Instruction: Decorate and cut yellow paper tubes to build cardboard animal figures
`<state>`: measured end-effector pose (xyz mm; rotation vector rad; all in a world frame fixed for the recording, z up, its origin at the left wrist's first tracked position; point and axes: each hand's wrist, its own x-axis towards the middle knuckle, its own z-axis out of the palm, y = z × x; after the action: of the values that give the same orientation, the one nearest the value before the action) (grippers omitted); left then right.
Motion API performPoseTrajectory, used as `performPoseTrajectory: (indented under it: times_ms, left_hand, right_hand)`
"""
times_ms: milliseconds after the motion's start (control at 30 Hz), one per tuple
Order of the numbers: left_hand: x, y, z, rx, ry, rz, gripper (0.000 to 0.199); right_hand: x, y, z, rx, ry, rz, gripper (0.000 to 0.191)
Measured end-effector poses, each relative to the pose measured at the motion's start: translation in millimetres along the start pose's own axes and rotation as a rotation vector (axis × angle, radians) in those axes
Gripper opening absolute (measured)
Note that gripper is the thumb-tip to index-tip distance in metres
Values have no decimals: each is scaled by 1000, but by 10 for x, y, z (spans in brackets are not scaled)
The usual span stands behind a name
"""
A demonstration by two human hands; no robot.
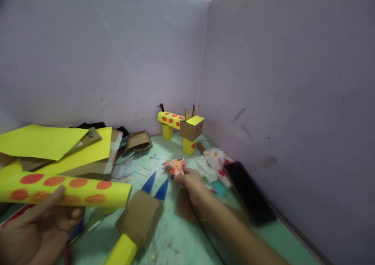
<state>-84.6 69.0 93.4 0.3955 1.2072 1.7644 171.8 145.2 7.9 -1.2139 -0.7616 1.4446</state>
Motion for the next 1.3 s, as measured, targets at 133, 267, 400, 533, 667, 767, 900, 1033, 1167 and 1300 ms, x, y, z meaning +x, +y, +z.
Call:
performPoseTrajectory:
  times_ms: [133,267,400,533,667,767,900,1033,1167,1300]
  left_hand:
    - [12,-3,6,14,2,-5,12]
    - [5,12,27,25,-1,-4,19]
    - [8,2,17,34,-18,23,21]
    - [15,-16,3,48,12,33,22]
    - [22,-21,-3,70,-4,6,17]
    - [19,-22,13,44,0,14,21]
    - [9,-25,29,32,3,2,20]
    - [0,-15,30,45,5,5,15]
    - [-22,9,54,40,15,24,6]
    - [-55,34,90,53,25,26,4]
  right_hand:
    - [-54,46,28,111,91,27,47]
    - [-178,70,63,215,105,36,57]
    - [-249,59,20,274,55,-12,48]
    - [-243,66,-50,298,37,-46,43]
    - [-224,83,-74,316,22,-58,45]
    - [-219,78,-77,332,42,-44,51]
    - [-223,54,-70,353,32,-16,52]
    - [-234,41,-52,378,9,8,49]
    - [-244,24,-44,382,11,31,45]
    - [-247,3,-42,384,24,49,49]
